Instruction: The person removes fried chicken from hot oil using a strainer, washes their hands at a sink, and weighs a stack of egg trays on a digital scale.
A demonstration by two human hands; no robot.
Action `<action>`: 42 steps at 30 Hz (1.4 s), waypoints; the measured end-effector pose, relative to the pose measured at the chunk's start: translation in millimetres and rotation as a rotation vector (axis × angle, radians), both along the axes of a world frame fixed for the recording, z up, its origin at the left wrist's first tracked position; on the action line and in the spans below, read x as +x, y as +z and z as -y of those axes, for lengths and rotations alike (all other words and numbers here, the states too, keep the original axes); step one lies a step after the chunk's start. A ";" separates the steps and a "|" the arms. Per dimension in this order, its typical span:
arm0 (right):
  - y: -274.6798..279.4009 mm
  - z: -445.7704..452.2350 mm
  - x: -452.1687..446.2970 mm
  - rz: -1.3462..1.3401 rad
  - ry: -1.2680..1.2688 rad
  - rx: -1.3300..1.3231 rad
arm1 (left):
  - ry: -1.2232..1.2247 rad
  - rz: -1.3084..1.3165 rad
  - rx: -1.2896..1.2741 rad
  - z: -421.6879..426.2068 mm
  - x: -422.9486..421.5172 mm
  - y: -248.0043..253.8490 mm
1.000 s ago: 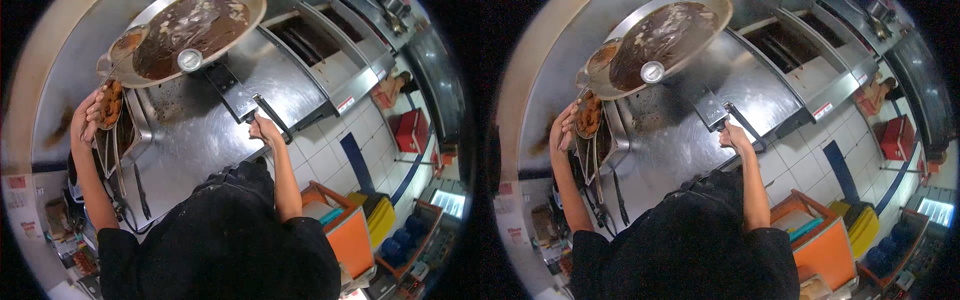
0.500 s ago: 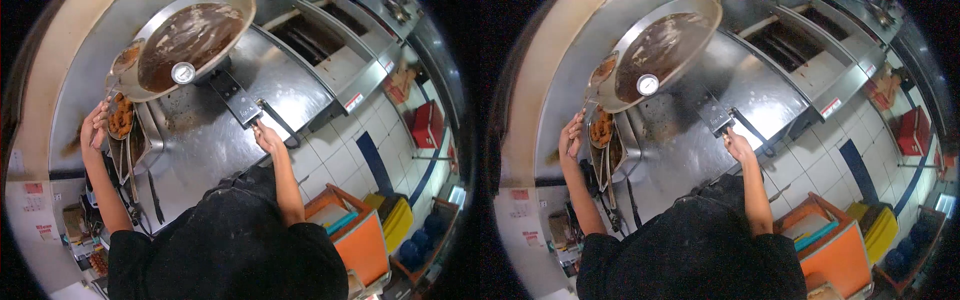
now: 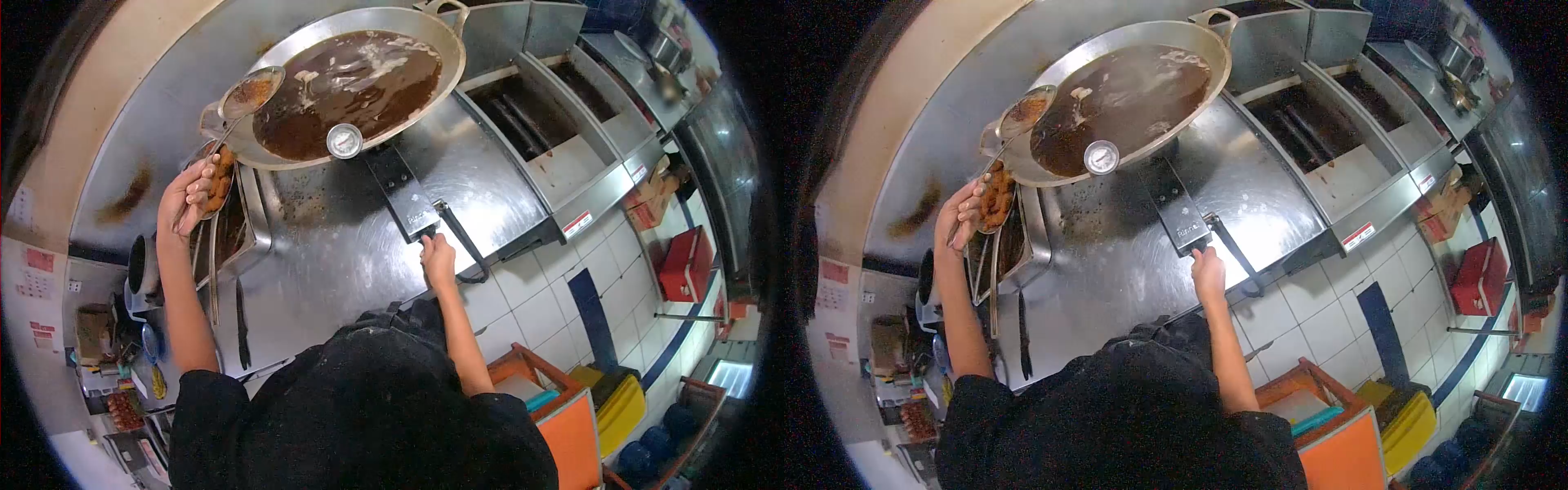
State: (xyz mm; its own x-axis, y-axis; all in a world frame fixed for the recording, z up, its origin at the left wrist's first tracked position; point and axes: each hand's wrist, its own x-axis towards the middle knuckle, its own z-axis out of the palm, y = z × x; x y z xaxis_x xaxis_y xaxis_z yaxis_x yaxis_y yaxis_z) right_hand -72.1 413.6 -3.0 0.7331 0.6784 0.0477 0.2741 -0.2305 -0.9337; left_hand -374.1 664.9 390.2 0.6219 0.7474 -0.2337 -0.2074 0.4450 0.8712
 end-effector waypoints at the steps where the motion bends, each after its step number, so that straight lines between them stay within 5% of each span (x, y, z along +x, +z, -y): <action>1: 5.8 2.4 -0.4 0.060 -0.004 -0.027 | 0.002 0.012 -0.002 0.6 0.3 -0.5; 5: 38.5 8.8 2.5 -0.078 0.051 -0.069 | -0.019 0.004 -0.001 3.7 -1.6 0.3; 11: 30.3 8.7 3.3 0.189 -0.024 -0.143 | -0.038 0.060 -0.078 1.9 -4.3 -5.3; 15: 121.7 10.7 7.6 0.390 -0.024 -0.335 | 0.016 0.061 -0.026 11.2 -7.4 3.1; 19: 281.0 -22.6 7.8 0.812 0.032 0.371 | -0.033 0.098 0.004 17.5 -11.6 1.6; 23: 323.7 -82.8 10.0 1.134 0.269 0.481 | -0.030 0.155 -0.006 26.4 -14.7 0.2; 28: 340.0 -112.2 3.5 1.293 0.539 0.135 | -0.027 0.146 0.034 33.3 -23.4 -5.2; 34: 336.7 -116.3 -12.5 1.419 0.452 -0.024 | -0.052 0.156 0.007 38.3 -28.8 -8.0; 36: 342.6 -86.2 -12.6 1.307 0.326 0.413 | -0.040 0.149 0.007 42.6 -29.2 -7.7; 38: 316.5 -49.8 -5.6 0.984 0.184 0.553 | -0.061 0.205 -0.041 38.9 -31.7 -11.3; 42: 130.2 23.7 25.4 0.410 0.018 -0.563 | -0.035 0.147 -0.032 52.8 -28.8 1.3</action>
State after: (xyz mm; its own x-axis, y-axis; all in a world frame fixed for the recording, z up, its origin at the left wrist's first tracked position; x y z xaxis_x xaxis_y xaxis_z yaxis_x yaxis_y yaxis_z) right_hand -46.6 390.0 127.2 0.7194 0.6932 -0.0441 0.5874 -0.6410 -0.4940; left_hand -402.9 612.0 391.5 0.6770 0.7180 -0.1616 -0.3158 0.4817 0.8174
